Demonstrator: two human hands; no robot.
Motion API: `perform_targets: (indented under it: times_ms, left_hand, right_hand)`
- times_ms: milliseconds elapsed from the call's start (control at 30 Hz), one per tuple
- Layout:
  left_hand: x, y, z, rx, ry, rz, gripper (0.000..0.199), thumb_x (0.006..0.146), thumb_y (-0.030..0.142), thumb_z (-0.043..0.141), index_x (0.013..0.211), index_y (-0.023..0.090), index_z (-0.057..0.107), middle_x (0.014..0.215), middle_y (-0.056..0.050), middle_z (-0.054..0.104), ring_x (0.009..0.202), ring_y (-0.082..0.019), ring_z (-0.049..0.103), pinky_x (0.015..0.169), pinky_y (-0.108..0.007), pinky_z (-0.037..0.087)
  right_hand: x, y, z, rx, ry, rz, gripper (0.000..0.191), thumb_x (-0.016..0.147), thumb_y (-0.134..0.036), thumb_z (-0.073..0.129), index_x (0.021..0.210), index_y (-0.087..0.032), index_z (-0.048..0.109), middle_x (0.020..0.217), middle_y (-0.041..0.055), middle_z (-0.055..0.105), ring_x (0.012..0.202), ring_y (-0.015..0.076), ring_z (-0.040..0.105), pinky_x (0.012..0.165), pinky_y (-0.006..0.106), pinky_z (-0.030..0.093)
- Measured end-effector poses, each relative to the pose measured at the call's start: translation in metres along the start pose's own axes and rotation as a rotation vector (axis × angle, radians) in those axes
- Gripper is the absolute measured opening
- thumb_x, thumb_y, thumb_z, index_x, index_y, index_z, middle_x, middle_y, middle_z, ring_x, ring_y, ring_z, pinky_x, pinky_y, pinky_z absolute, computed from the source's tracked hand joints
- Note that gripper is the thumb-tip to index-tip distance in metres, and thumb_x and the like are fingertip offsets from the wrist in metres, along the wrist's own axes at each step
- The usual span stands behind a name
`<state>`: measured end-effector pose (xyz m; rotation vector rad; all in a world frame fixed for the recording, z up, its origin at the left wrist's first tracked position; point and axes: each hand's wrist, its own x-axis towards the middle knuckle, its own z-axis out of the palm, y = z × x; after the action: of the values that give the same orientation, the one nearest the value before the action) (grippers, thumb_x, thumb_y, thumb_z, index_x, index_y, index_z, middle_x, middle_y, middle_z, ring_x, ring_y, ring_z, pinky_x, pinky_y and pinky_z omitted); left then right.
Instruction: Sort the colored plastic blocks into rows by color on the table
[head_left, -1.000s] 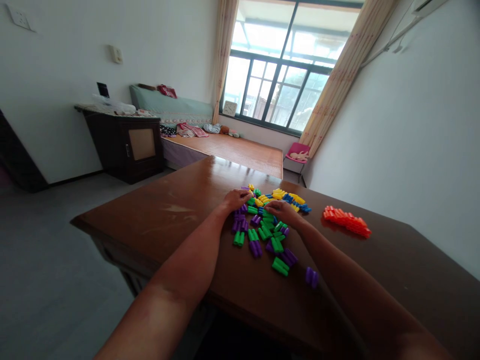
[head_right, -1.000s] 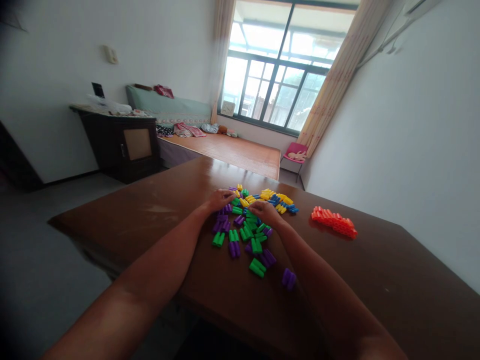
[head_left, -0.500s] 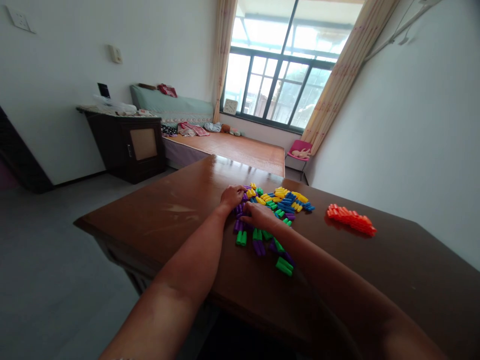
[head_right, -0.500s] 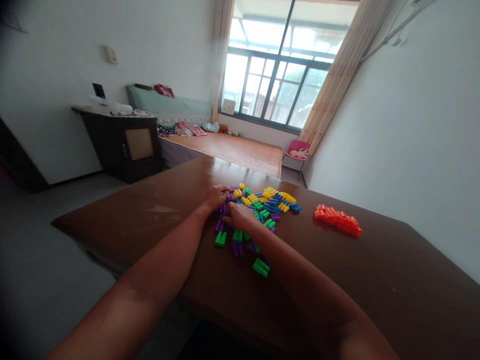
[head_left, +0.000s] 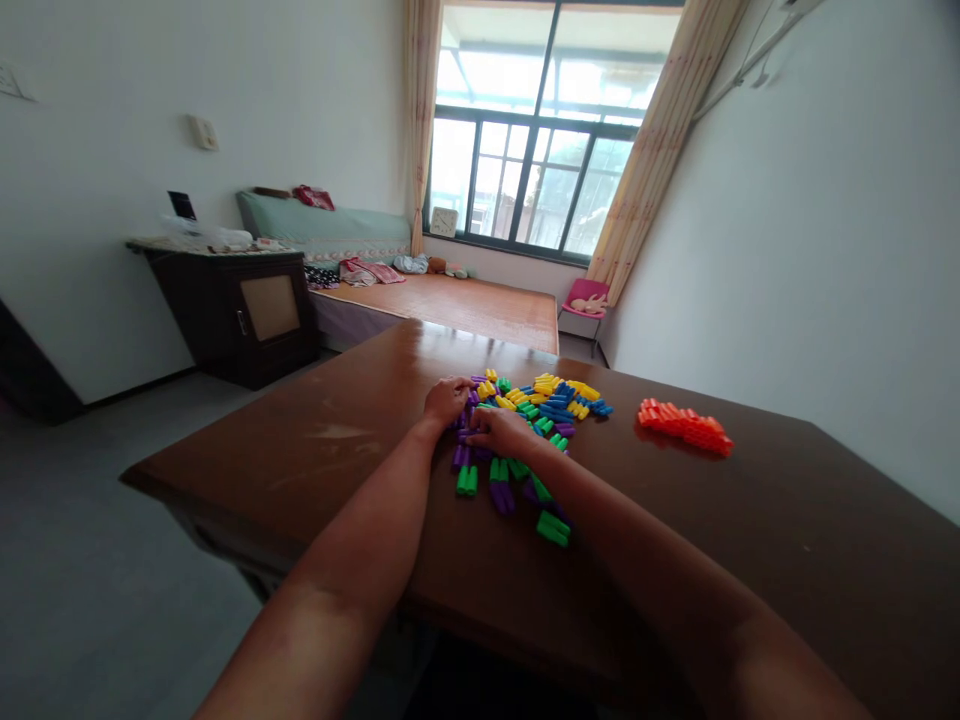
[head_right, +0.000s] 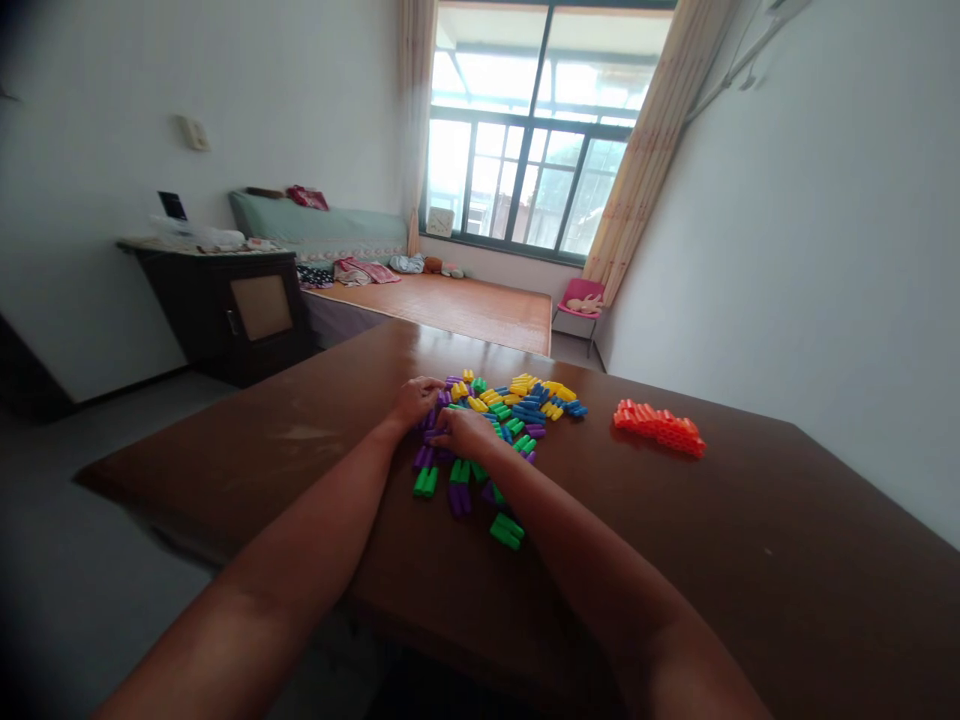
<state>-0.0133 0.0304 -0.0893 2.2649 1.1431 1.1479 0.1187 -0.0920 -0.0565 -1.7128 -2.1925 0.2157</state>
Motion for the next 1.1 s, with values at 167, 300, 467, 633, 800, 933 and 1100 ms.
perform_targets:
  times_ms: [167, 300, 467, 633, 800, 933, 1100]
  left_hand:
    - [-0.002, 0.003, 0.001, 0.060, -0.034, 0.053, 0.023, 0.084, 0.020, 0.055, 0.096, 0.022, 0.075, 0.098, -0.004, 0.072, 0.091, -0.018, 0.065, 0.087, -0.029, 0.051]
    - [-0.002, 0.008, 0.000, 0.067, -0.041, 0.052, 0.023, 0.084, 0.020, 0.055, 0.095, 0.021, 0.075, 0.099, -0.004, 0.073, 0.093, -0.018, 0.065, 0.088, -0.029, 0.051]
    - [-0.003, 0.012, -0.005, 0.083, -0.053, 0.032, 0.024, 0.085, 0.020, 0.054, 0.097, 0.021, 0.075, 0.099, -0.005, 0.073, 0.095, -0.019, 0.065, 0.090, -0.030, 0.050]
    - [-0.003, 0.011, -0.004, 0.101, -0.063, 0.047, 0.025, 0.085, 0.019, 0.053, 0.098, 0.022, 0.075, 0.100, -0.005, 0.072, 0.096, -0.019, 0.065, 0.092, -0.031, 0.049]
    - [-0.002, 0.007, -0.002, 0.100, -0.066, 0.074, 0.024, 0.084, 0.021, 0.053, 0.095, 0.022, 0.075, 0.098, -0.004, 0.073, 0.092, -0.019, 0.065, 0.089, -0.030, 0.050]
    - [0.001, 0.003, 0.000, 0.110, -0.073, 0.109, 0.026, 0.083, 0.021, 0.052, 0.095, 0.022, 0.074, 0.099, -0.003, 0.073, 0.095, -0.019, 0.065, 0.091, -0.029, 0.049]
    - [0.004, 0.000, 0.000, 0.120, -0.091, 0.116, 0.026, 0.082, 0.024, 0.051, 0.094, 0.024, 0.074, 0.098, -0.002, 0.073, 0.093, -0.019, 0.065, 0.090, -0.029, 0.050]
  right_hand:
    - [-0.002, 0.014, -0.009, 0.034, 0.077, 0.058, 0.026, 0.080, -0.050, 0.065, 0.079, -0.024, 0.070, 0.076, 0.0045, 0.070, 0.071, 0.0199, 0.062, 0.061, 0.028, 0.041]
    - [0.005, 0.046, -0.032, 0.047, 0.243, 0.218, 0.024, 0.091, -0.035, 0.053, 0.087, -0.020, 0.071, 0.084, 0.0042, 0.073, 0.079, 0.0171, 0.065, 0.070, 0.025, 0.043]
    - [0.015, 0.066, -0.039, -0.084, 0.170, 0.295, 0.022, 0.089, -0.032, 0.056, 0.099, -0.020, 0.071, 0.101, 0.0072, 0.073, 0.094, 0.0199, 0.065, 0.079, 0.027, 0.045]
    - [0.020, 0.051, -0.018, -0.233, 0.085, 0.273, 0.029, 0.081, -0.038, 0.065, 0.104, -0.021, 0.070, 0.110, 0.0106, 0.068, 0.096, 0.0233, 0.064, 0.078, 0.030, 0.046]
    - [0.016, 0.062, -0.030, -0.026, 0.224, 0.300, 0.022, 0.083, -0.034, 0.060, 0.096, -0.019, 0.070, 0.093, 0.0058, 0.072, 0.087, 0.0185, 0.065, 0.076, 0.026, 0.047]
    - [-0.026, 0.116, -0.063, 0.193, 0.457, 0.357, 0.029, 0.085, -0.038, 0.056, 0.099, -0.017, 0.068, 0.090, 0.0049, 0.072, 0.080, 0.0169, 0.065, 0.071, 0.026, 0.050]
    - [-0.117, 0.201, -0.086, 0.263, 0.638, 0.721, 0.026, 0.081, -0.034, 0.057, 0.094, -0.014, 0.068, 0.080, 0.0088, 0.073, 0.066, 0.0163, 0.066, 0.059, 0.025, 0.050]
